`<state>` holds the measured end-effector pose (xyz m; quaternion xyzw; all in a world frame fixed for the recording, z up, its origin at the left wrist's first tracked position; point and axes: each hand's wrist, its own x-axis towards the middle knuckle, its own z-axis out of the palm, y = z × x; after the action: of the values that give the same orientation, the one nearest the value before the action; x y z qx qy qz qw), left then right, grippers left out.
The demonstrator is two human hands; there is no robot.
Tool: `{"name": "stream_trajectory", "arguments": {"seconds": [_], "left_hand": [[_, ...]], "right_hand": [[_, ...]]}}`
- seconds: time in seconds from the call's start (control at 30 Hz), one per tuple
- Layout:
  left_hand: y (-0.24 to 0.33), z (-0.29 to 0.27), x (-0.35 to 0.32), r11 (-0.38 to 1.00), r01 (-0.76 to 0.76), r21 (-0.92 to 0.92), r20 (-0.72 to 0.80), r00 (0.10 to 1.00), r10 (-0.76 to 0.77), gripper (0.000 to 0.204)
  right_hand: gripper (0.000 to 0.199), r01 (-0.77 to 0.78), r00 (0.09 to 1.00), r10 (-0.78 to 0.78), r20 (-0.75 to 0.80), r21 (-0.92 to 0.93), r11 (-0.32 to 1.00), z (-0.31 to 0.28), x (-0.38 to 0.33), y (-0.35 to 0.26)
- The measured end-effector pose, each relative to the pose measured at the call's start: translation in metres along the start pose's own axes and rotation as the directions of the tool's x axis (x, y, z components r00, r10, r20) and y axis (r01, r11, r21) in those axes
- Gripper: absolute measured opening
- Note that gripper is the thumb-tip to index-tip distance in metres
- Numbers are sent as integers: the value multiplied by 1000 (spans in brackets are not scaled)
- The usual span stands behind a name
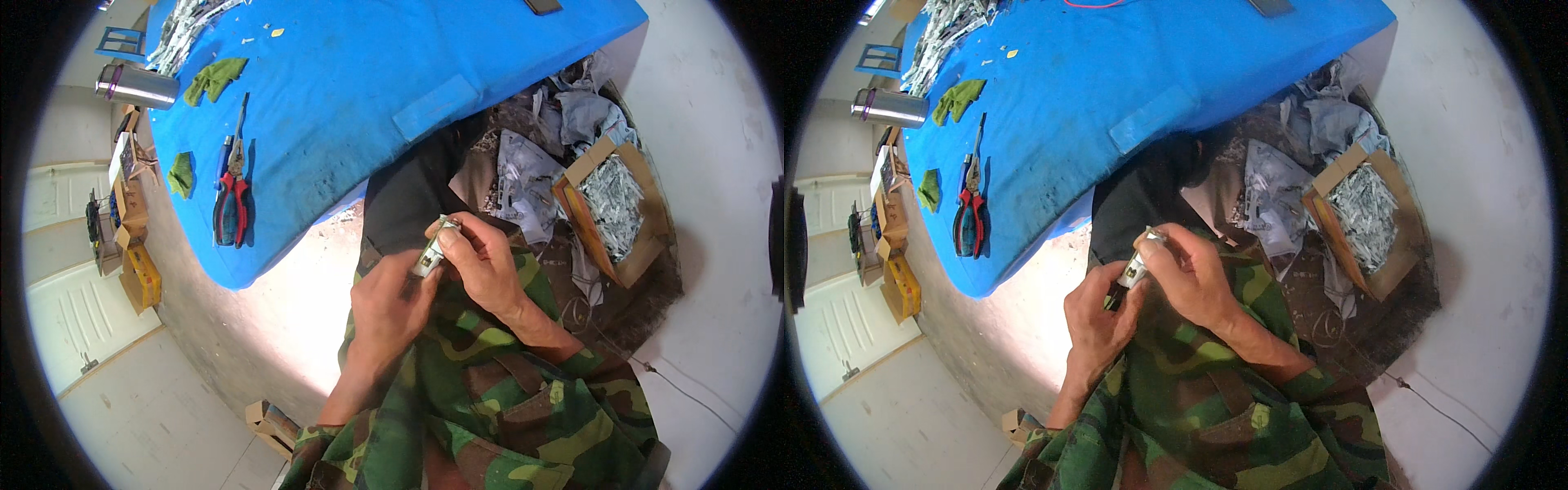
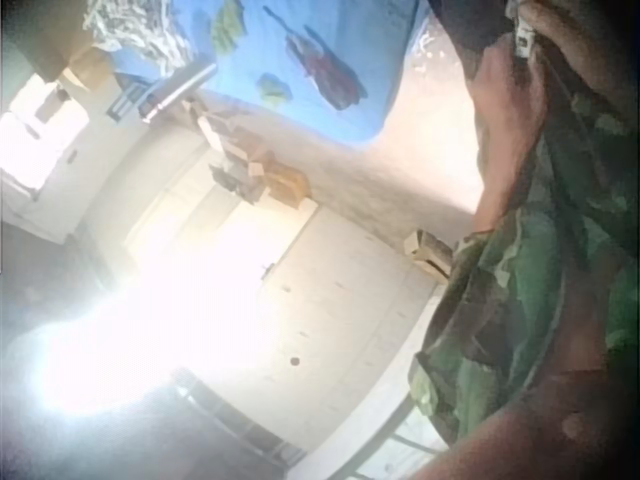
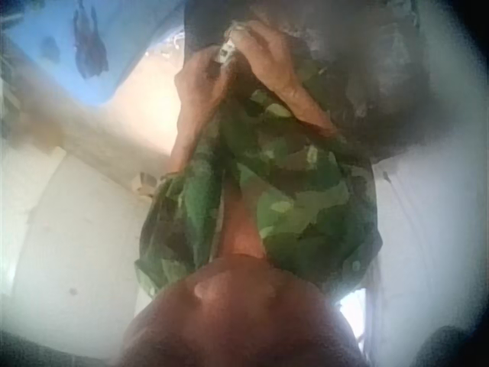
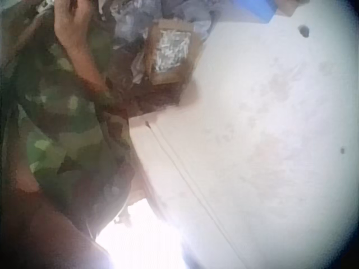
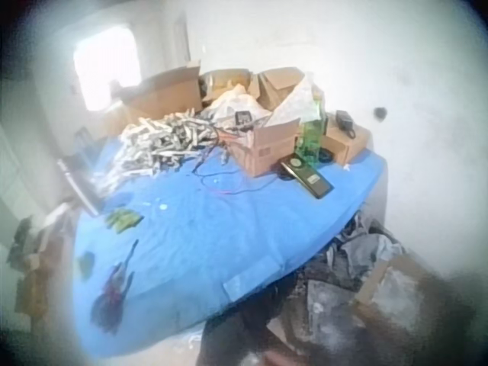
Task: The person picks up and disassembles small electronic components on a blue workbench, using a screwdriver to remove internal parts and pliers to pull pieces apart.
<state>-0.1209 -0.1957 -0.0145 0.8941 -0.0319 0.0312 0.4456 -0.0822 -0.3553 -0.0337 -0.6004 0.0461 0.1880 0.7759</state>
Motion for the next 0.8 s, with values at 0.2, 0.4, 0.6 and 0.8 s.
{"name": "stream_trajectory", "arguments": {"seconds": [0.2,0.4,0.6,0.8], "left_hand": [[4,2,3,999,-30,16,54,998,29,21],[2,1,0,1000,-15,12,126,992,13,15],[1,-13,3,981,102,-167,264,963,-55,14],[-3,-15,6,979,27,-204,239,971,23,24]], "right_hand": [[26,5,1000,-5,19,22,1000,-2,1,9],[34,-32,997,33,67,-14,999,-6,3,10],[36,-152,976,158,152,-49,987,-10,3,-12],[38,-280,943,262,204,63,958,-13,3,-11]]}}
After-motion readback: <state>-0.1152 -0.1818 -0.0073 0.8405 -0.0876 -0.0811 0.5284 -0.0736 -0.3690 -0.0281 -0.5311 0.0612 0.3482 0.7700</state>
